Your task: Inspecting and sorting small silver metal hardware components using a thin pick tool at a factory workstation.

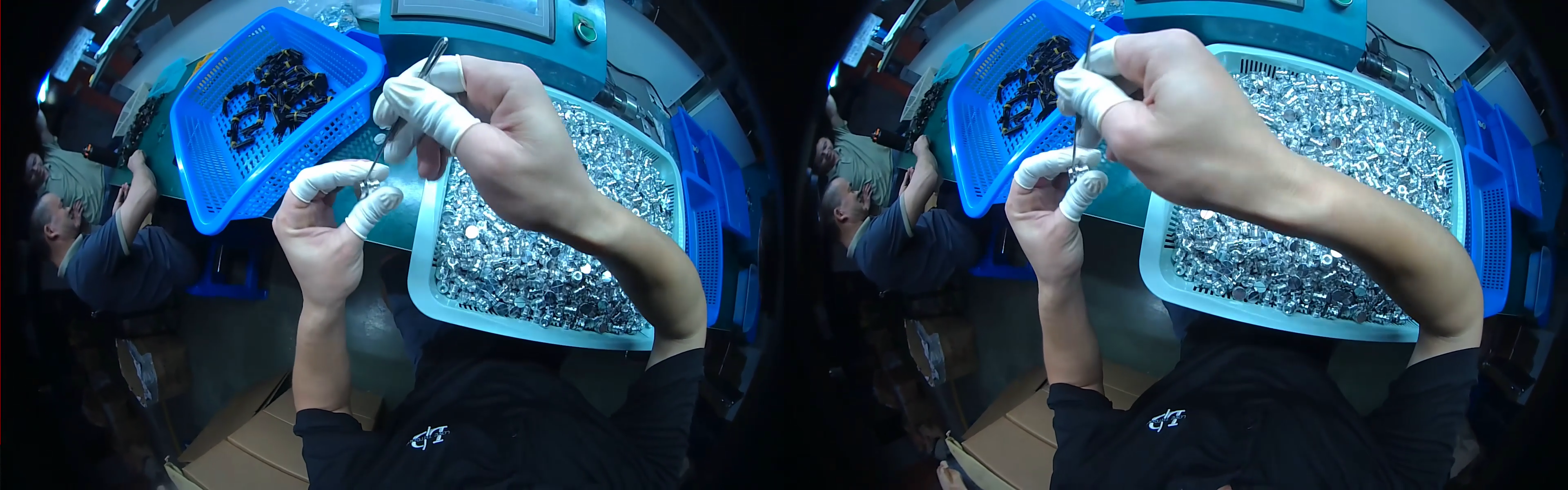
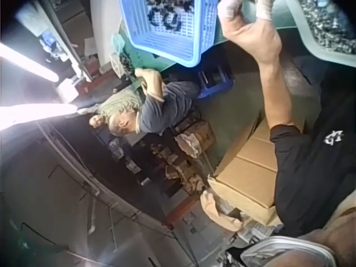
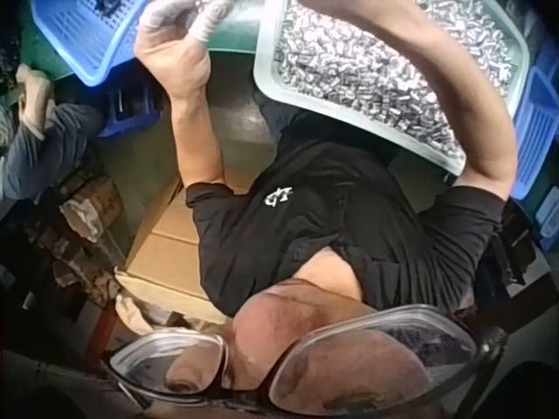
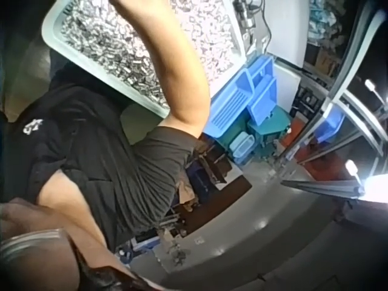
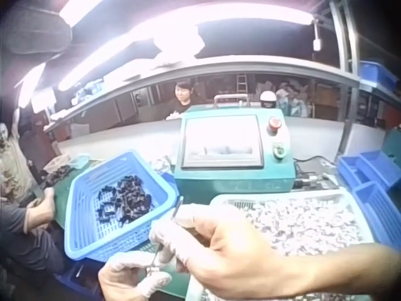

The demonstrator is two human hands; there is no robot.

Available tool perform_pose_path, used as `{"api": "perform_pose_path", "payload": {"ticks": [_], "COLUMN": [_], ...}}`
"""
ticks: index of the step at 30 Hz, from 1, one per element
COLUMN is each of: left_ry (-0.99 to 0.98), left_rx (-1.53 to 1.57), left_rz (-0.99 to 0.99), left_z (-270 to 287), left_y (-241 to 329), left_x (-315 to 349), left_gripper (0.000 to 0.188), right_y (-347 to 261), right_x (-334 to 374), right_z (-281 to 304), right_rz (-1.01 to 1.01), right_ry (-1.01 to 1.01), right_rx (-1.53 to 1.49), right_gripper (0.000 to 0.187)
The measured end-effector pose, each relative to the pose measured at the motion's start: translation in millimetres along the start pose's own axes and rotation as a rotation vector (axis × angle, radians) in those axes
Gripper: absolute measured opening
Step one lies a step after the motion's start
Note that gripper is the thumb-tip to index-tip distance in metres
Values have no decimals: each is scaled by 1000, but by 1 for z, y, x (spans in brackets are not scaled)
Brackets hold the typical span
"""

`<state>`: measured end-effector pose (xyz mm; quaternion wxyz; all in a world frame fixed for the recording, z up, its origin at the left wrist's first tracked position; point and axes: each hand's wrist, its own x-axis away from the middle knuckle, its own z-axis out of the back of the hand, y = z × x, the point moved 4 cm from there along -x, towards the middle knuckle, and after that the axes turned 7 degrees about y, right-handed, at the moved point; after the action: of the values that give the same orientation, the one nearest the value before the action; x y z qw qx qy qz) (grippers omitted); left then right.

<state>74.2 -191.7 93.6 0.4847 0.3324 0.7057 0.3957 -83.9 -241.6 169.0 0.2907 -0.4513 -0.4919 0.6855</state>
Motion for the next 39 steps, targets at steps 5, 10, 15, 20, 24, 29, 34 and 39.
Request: {"api": "perform_pose_path", "payload": {"ticks": [5,10,15,20,24,29,34,39], "left_ry": [-54,65,56,53,9,-74,-108,-118], "left_rx": [48,-147,13,59,125,347,395,395], "left_rz": [-74,-13,-217,-163,-147,-56,29,32], "left_z": [-5,19,1,-4,-9,-15,-21,-24], "left_y": [18,6,29,35,38,38,39,41], "left_x": [7,21,23,21,23,23,22,22], "left_gripper": [27,24,37,40,43,44,43,43], "right_y": [-29,-39,-70,-40,-57,-21,-16,-50], "right_x": [16,58,73,90,78,92,106,117], "right_z": [7,87,46,49,47,40,45,32], "right_rz": [209,630,-229,116,441,40,134,-382], "right_ry": [10,261,265,-41,-322,-702,-316,140], "right_rx": [243,698,384,-189,51,169,-614,335], "right_gripper": [22,28,41,64,58,48,53,34]}}
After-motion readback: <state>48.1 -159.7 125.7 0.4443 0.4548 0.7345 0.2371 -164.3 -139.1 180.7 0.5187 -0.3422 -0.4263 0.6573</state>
